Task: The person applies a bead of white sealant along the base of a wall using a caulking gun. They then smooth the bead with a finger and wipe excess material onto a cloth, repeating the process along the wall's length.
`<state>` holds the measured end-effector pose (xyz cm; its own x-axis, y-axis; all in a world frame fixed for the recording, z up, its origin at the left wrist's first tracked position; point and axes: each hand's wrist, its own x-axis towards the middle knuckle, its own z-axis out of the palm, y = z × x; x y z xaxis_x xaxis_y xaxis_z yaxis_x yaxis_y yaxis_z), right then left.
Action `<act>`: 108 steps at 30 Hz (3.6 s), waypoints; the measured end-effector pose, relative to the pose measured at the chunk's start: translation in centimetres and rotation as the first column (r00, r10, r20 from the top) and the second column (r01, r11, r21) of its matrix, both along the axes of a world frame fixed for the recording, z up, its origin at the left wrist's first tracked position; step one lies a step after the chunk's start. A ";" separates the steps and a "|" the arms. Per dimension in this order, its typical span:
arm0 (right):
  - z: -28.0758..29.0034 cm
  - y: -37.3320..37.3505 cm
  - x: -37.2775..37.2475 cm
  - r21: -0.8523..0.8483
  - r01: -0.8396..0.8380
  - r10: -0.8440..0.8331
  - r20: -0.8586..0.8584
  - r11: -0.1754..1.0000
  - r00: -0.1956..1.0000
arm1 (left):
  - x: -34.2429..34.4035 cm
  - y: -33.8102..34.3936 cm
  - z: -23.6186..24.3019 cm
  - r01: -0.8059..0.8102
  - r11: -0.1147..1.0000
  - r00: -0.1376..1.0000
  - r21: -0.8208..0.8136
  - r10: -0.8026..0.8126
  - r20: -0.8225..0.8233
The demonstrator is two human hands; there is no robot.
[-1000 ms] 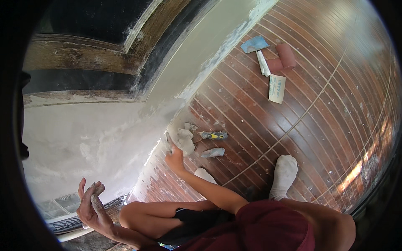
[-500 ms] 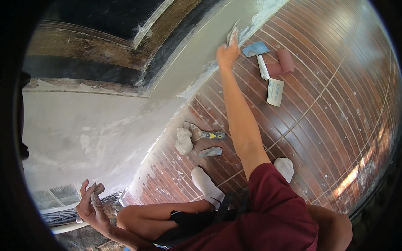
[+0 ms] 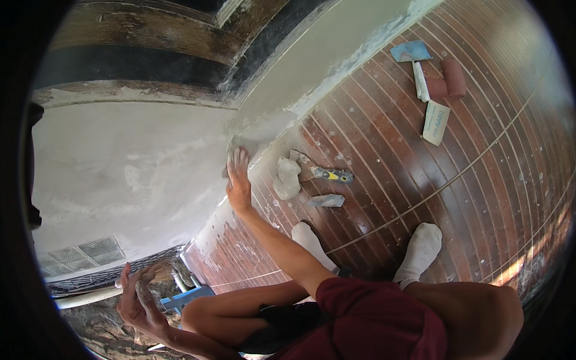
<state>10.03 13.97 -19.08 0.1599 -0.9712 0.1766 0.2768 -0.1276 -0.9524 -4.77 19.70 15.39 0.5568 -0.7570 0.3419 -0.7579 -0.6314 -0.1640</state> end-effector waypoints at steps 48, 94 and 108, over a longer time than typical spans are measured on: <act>-1.4 -53.4 -25.2 -0.177 0.734 -0.748 -0.026 0.656 0.663 | 1.9 -10.0 -5.0 0.024 1.000 0.969 0.006 -0.022 -0.248; 2.9 -5.9 -3.6 0.153 0.097 -0.083 -0.095 0.983 0.992 | 7.8 0.6 -4.1 0.107 0.967 0.977 -0.232 -0.146 -0.157; 2.4 -15.3 0.3 0.490 0.307 -0.269 -0.148 0.816 0.952 | 6.2 1.7 -2.4 0.129 0.911 0.978 -0.392 -0.183 -0.103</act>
<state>10.35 -1.32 -16.65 -0.1476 -0.9258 -0.3481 0.2351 0.3090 -0.9215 1.48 21.39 12.95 0.5031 -0.6646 0.5524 -0.8497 -0.4973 0.1756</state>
